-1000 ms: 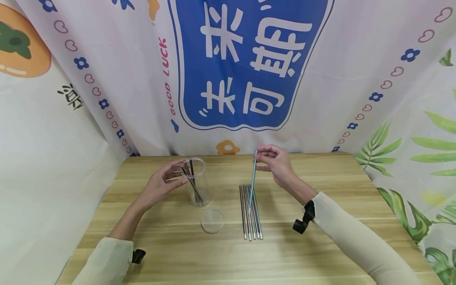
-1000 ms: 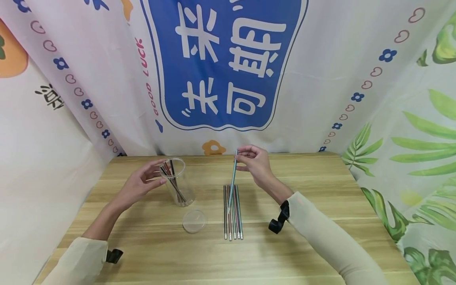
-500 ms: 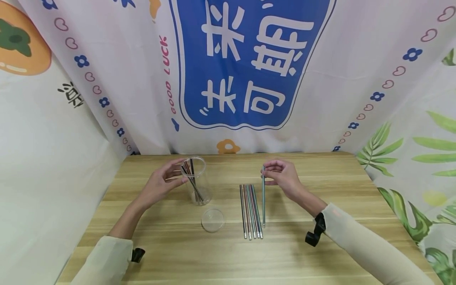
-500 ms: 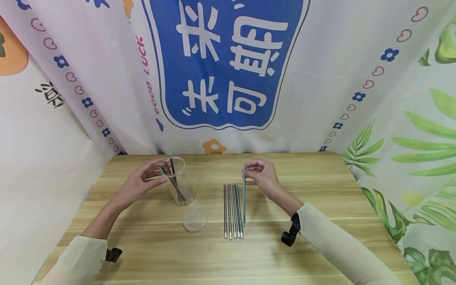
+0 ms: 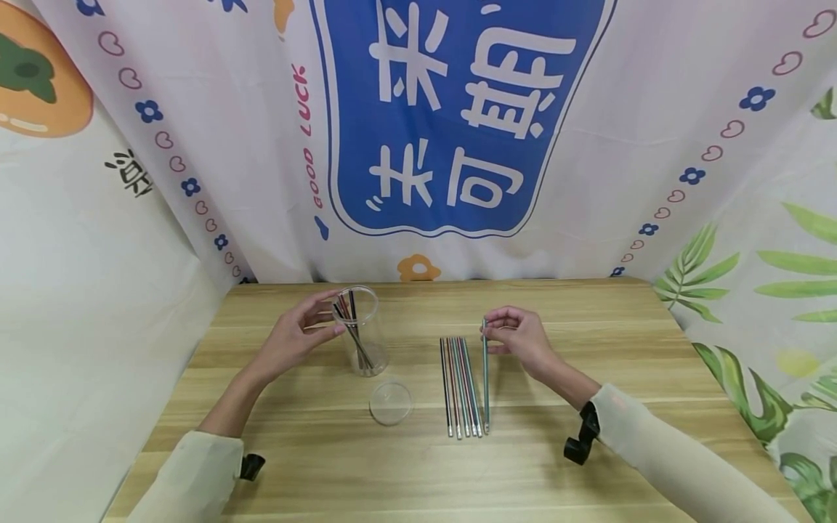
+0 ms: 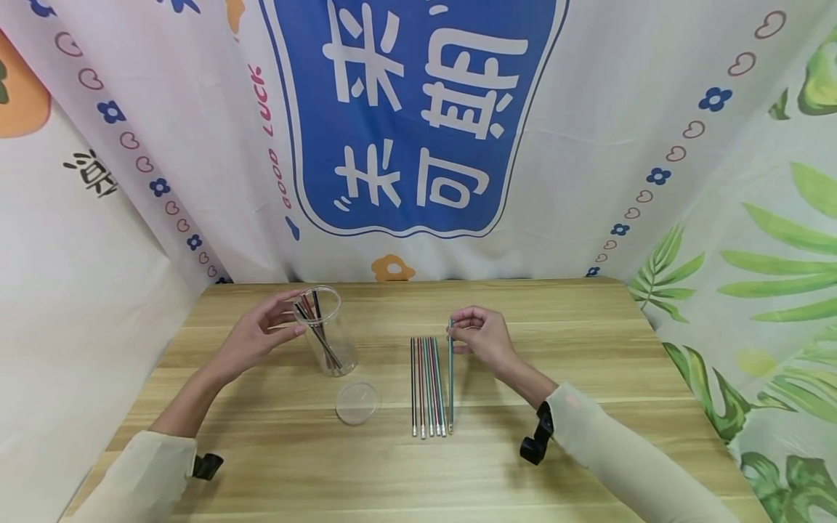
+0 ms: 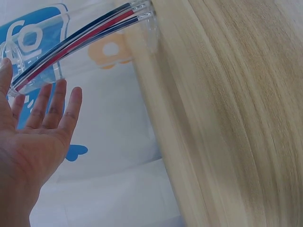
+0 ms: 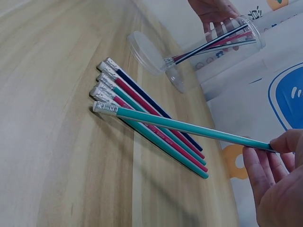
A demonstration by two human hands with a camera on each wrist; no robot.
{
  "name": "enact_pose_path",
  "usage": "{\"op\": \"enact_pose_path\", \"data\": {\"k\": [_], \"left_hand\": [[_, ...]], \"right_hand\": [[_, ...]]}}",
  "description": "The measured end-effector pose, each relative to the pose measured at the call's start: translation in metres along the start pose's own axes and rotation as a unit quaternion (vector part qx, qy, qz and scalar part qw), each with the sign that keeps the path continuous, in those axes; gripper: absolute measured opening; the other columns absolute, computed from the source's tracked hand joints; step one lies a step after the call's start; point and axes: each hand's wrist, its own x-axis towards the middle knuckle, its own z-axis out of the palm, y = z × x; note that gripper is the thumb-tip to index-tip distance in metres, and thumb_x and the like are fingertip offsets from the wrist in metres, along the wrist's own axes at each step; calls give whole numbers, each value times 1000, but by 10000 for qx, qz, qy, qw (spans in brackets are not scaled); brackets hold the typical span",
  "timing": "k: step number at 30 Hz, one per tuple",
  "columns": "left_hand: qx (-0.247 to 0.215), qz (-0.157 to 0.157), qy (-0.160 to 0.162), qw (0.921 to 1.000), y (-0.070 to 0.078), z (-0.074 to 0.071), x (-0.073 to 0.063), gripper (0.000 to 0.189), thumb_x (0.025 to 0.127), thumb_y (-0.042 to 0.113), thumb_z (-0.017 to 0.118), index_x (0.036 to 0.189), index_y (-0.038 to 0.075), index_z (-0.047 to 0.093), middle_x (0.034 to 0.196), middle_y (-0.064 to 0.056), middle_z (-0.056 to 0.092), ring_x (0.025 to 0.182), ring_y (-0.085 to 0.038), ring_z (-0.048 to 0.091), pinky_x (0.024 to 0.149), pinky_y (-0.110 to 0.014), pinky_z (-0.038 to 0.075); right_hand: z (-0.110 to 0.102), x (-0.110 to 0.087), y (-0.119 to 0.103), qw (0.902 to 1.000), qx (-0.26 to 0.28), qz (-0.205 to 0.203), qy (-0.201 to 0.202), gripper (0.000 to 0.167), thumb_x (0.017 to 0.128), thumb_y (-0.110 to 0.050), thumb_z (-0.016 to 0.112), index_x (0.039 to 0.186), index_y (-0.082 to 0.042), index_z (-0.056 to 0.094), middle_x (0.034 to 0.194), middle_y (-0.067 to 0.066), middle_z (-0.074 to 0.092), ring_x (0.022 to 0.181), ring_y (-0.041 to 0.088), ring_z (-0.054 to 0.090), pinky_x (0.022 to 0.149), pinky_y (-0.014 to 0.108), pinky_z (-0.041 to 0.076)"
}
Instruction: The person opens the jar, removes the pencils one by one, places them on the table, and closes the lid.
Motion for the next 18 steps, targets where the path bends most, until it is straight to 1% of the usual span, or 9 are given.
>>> {"op": "enact_pose_path", "data": {"k": [3,7,10,15,18], "left_hand": [[-3,-3,-5,10000,0,0,0,65,100,22,78,158,18,50,146,-20,60,133,-40,60,101,-28,57],[10,21,-1,10000,0,-1,0,64,99,21,78,157,17,50,146,-21,59,133,-40,60,101,-29,57],[9,25,-8,10000,1,-1,1,65,99,21,78,157,17,50,146,-22,59,132,-41,60,101,-30,58],[3,24,-31,10000,1,-1,1,64,99,20,78,157,17,50,145,-22,60,132,-41,61,100,-28,58],[3,52,-38,10000,2,0,1,64,99,19,78,157,17,50,145,-23,60,131,-41,61,99,-27,58]], "right_hand": [[0,0,3,10000,-13,15,-22,28,97,7,70,123,12,63,100,11,73,87,18,74,86,50,65],[0,2,6,10000,6,-19,0,29,96,8,71,123,13,63,103,18,73,85,17,74,84,48,65],[-1,4,8,10000,-39,-15,29,31,96,8,72,124,15,62,104,19,73,85,17,74,85,48,65],[-2,8,12,9998,-187,89,65,34,96,8,72,127,17,60,100,16,74,84,16,74,88,50,64],[-3,10,15,9996,-259,132,51,32,96,9,71,125,16,61,97,12,75,83,16,74,89,52,63]]}}
